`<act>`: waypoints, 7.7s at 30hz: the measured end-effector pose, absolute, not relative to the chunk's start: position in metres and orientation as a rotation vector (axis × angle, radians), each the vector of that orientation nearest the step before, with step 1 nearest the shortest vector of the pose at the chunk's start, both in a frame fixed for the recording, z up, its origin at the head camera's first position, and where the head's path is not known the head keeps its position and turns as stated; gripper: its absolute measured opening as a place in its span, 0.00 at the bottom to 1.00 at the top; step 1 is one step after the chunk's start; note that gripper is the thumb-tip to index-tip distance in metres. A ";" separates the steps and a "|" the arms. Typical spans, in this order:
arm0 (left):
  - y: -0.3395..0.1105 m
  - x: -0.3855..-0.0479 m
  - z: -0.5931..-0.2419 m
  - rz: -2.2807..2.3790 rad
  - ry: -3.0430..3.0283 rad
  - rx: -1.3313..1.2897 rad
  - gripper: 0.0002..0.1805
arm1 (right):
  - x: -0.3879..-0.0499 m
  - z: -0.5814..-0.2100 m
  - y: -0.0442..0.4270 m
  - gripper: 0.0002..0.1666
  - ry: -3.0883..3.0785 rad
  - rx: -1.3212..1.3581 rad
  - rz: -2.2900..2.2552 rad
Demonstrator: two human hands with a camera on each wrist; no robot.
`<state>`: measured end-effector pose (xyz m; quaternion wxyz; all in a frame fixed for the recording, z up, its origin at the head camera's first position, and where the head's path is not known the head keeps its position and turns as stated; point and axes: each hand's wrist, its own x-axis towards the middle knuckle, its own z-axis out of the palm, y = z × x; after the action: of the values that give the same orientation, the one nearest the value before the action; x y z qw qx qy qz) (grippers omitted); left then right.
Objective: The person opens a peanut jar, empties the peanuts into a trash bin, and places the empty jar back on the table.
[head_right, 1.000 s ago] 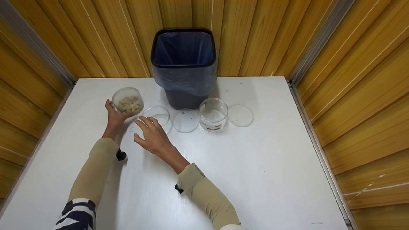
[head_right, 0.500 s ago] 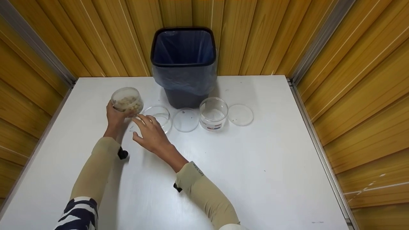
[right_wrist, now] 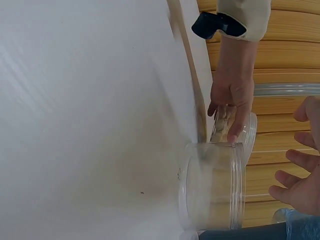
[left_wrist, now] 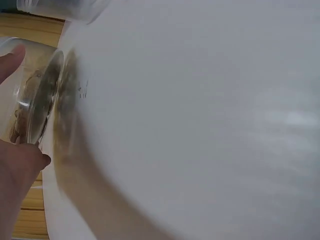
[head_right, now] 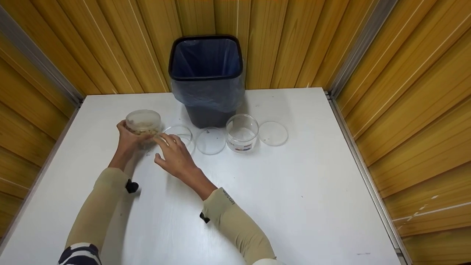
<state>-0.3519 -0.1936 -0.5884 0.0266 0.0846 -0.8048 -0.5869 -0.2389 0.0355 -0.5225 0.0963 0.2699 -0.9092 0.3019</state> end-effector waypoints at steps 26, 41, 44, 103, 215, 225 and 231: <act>-0.182 -0.300 -0.544 -1.867 -2.308 0.035 0.65 | -0.253 -0.492 0.053 0.31 -2.678 0.780 0.923; -0.138 -0.260 -0.503 -1.853 -2.288 -0.349 0.67 | -0.252 -0.475 0.082 0.39 -2.693 0.819 0.800; -0.127 -0.261 -0.510 -1.812 -2.304 -0.432 0.69 | -0.254 -0.472 0.092 0.42 -2.708 0.813 0.820; -0.028 -0.232 -0.503 -0.905 -2.334 -0.840 0.65 | -0.227 -0.451 0.156 0.59 -2.733 0.756 1.119; -0.134 -0.217 -0.510 -1.264 -2.405 -0.220 0.67 | -0.232 -0.491 0.146 0.54 -2.568 1.168 1.078; -0.161 -0.216 -0.506 -1.246 -2.415 -0.081 0.68 | -0.221 -0.513 0.113 0.56 -2.653 1.197 1.275; -0.167 -0.213 -0.510 -1.217 -2.401 -0.080 0.68 | -0.217 -0.528 0.089 0.56 -2.657 1.234 1.141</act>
<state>-0.2134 -0.1667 -0.5095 0.2224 -0.0291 -0.8693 -0.4405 -0.2167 0.0885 -0.5279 -0.0012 0.3924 -0.8451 0.3630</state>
